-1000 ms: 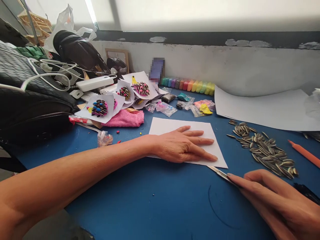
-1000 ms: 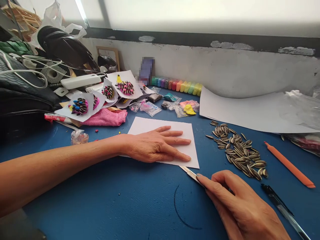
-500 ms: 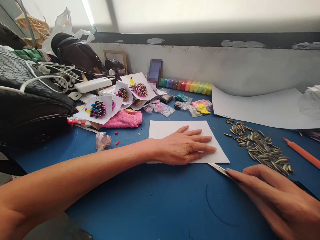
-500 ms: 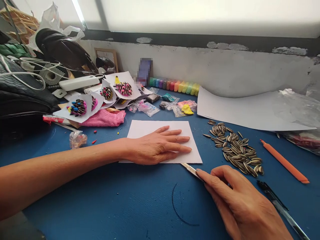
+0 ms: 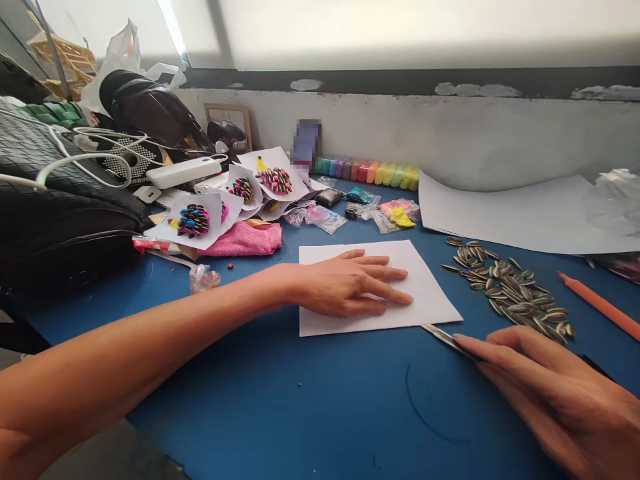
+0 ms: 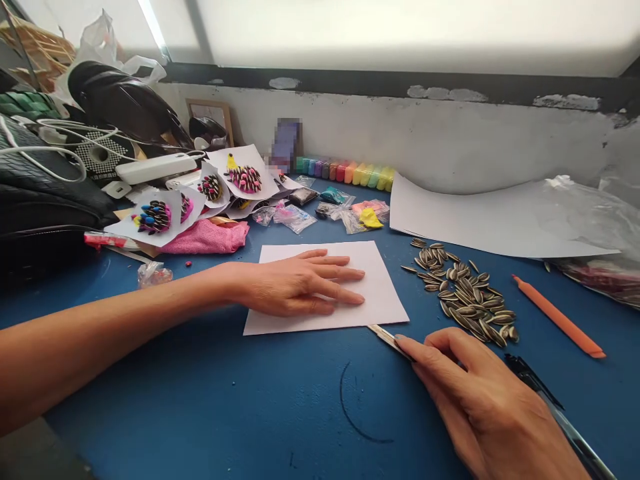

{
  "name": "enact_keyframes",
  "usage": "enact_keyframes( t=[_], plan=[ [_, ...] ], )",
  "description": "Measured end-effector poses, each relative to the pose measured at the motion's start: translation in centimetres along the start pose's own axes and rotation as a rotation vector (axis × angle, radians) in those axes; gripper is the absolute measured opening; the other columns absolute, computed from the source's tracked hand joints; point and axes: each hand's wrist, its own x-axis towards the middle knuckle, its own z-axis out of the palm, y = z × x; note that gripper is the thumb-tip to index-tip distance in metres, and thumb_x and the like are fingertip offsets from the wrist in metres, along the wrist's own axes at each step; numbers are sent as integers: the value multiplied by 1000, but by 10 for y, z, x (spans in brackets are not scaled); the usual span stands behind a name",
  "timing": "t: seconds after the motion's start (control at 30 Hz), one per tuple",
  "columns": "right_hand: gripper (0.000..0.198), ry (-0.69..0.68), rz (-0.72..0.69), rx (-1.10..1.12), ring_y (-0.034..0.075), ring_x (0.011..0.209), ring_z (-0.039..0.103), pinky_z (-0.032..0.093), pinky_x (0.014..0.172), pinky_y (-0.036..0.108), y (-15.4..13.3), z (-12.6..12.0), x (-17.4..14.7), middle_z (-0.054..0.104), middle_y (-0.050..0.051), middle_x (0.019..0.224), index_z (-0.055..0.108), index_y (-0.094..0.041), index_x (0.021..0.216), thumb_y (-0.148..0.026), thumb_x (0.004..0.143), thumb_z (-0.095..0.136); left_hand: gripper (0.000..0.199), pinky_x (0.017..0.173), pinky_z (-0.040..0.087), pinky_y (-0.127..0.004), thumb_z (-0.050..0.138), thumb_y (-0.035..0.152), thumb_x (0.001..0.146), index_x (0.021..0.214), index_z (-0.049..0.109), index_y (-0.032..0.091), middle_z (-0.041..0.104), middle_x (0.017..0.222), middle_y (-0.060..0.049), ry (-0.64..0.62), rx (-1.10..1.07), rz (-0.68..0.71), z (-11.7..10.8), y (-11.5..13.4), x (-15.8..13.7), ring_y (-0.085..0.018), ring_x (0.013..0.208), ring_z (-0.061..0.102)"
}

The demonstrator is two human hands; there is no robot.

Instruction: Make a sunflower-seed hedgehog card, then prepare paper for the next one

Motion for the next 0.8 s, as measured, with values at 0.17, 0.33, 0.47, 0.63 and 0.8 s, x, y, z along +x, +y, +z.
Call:
enact_keyframes(
  t=[0.17,0.33,0.47,0.63,0.8],
  plan=[
    [37,-6,-13,0,13,75,64,52,62,21,3,5,-2,59,1,100,59,-40,132,-42,100,42,48,124,-1,-49,25,42,106,153,34,37,14,166,4,7,-1,10,9,-6,-5,-22,155,3],
    [35,-17,-4,-26,14,76,64,51,60,22,4,2,-5,59,2,103,61,-41,129,-44,99,41,48,123,-2,-51,25,47,105,152,34,41,12,166,5,2,5,5,10,-4,-3,-24,155,2],
    [34,-32,16,-21,15,78,66,52,63,22,3,1,-3,61,2,104,63,-39,125,-44,99,42,47,122,-4,-55,28,46,105,151,38,39,16,166,2,33,10,24,9,-3,-4,-27,154,6],
    [34,-84,42,1,15,81,66,51,65,22,4,0,-4,60,2,106,62,-38,127,-40,99,44,49,122,0,-58,30,47,104,151,39,37,17,166,-1,41,-9,34,10,-3,-5,-29,154,6],
    [37,-96,16,8,14,79,65,51,67,21,6,-1,-7,58,2,106,59,-40,132,-40,99,44,48,121,3,-59,31,46,104,150,41,38,18,165,-1,56,-18,41,10,-3,-5,-30,154,8]
  ],
)
